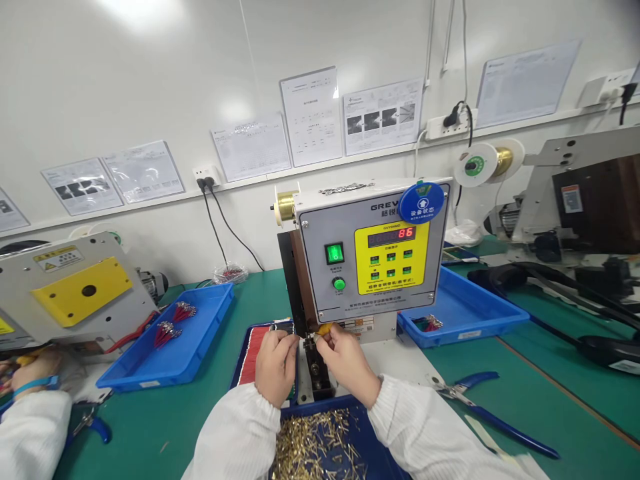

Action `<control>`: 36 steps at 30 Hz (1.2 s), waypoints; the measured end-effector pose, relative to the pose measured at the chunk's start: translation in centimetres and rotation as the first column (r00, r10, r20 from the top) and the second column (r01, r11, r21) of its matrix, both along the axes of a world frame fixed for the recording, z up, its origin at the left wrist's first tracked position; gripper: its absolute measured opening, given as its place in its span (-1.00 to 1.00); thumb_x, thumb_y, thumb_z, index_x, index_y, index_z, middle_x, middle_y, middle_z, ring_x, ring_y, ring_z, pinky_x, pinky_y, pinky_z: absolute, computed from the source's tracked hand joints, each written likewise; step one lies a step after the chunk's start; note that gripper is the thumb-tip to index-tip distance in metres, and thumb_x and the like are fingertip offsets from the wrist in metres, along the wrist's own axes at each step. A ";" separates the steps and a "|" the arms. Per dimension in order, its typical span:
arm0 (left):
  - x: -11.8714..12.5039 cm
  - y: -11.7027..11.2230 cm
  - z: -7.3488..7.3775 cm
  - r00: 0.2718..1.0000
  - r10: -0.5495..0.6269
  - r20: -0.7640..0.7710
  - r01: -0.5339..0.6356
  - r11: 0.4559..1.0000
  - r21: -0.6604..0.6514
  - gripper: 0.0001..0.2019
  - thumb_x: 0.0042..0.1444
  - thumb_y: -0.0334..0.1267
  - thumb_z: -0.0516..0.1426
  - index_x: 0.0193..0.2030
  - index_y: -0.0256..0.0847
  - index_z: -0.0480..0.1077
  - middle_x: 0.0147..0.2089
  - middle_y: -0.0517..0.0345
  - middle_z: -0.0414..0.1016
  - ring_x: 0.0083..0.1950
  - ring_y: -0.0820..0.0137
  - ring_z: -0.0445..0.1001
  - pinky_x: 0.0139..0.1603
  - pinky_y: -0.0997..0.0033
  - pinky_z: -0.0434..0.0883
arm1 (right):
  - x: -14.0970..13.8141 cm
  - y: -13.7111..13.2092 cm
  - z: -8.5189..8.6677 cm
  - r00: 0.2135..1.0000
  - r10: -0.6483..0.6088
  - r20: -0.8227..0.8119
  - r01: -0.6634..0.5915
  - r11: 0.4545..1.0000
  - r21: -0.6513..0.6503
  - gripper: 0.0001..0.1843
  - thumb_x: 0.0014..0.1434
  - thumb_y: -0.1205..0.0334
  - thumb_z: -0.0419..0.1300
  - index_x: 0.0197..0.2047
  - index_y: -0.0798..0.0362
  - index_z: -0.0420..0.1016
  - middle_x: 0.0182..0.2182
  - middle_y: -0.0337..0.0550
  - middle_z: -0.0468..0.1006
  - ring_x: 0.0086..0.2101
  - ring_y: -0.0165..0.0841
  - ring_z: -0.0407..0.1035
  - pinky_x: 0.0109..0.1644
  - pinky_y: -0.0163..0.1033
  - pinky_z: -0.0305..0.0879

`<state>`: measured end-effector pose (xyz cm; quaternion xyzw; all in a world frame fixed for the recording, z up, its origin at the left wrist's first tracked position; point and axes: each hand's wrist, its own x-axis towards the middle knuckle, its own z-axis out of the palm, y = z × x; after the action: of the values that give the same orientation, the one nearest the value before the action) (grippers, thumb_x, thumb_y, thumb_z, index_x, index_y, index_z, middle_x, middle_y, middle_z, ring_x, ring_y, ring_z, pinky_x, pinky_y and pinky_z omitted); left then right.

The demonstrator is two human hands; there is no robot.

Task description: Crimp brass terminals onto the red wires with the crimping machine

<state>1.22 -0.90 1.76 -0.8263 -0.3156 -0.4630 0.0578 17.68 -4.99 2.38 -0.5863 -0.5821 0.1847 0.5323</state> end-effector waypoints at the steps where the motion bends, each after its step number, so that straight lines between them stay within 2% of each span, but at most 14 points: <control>1: 0.0 0.0 0.0 1.000 -0.001 -0.001 0.001 1.000 -0.003 -0.83 0.24 -0.38 0.00 -0.20 -0.20 0.42 -0.24 0.06 0.40 -0.17 0.35 0.40 -0.19 0.35 0.40 | 0.0 0.0 0.0 1.000 -0.001 -0.001 0.001 1.000 0.000 -0.75 0.14 0.15 0.04 -0.52 -0.07 0.08 -0.66 -0.30 0.38 -0.59 -0.35 0.30 -0.50 -0.29 0.15; 17: 0.0 0.0 0.0 1.000 -0.007 -0.009 0.007 1.000 0.004 -0.82 0.24 -0.39 -0.01 -0.20 -0.20 0.42 -0.25 0.06 0.40 -0.19 0.35 0.40 -0.20 0.34 0.40 | -0.1 -0.3 0.4 0.999 0.019 -0.035 -0.021 0.999 -0.042 -0.75 0.15 0.15 0.02 -0.51 -0.08 0.06 -0.71 -0.33 0.36 -0.62 -0.32 0.33 -0.52 -0.28 0.17; 23: -0.1 0.0 0.0 1.000 -0.007 -0.010 0.007 1.000 -0.004 -0.83 0.24 -0.38 -0.01 -0.19 -0.19 0.41 -0.24 0.06 0.40 -0.18 0.34 0.40 -0.20 0.35 0.39 | -0.1 -0.2 0.1 0.999 0.011 -0.050 -0.014 0.998 -0.061 -0.77 0.18 0.13 0.00 -0.50 -0.08 0.08 -0.69 -0.32 0.37 -0.62 -0.33 0.33 -0.51 -0.28 0.18; 36: 0.0 0.0 -0.1 1.000 -0.002 -0.021 0.002 1.000 0.002 -0.84 0.23 -0.40 0.00 -0.19 -0.20 0.41 -0.24 0.06 0.40 -0.17 0.35 0.40 -0.20 0.37 0.38 | -0.1 -0.3 0.1 1.000 0.012 -0.007 -0.012 0.999 -0.046 -0.75 0.17 0.11 0.01 -0.50 -0.08 0.06 -0.70 -0.31 0.38 -0.61 -0.32 0.32 -0.50 -0.27 0.16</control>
<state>1.17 -0.95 1.70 -0.8315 -0.3137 -0.4545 0.0614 17.62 -5.24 2.47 -0.5941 -0.5794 0.2034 0.5196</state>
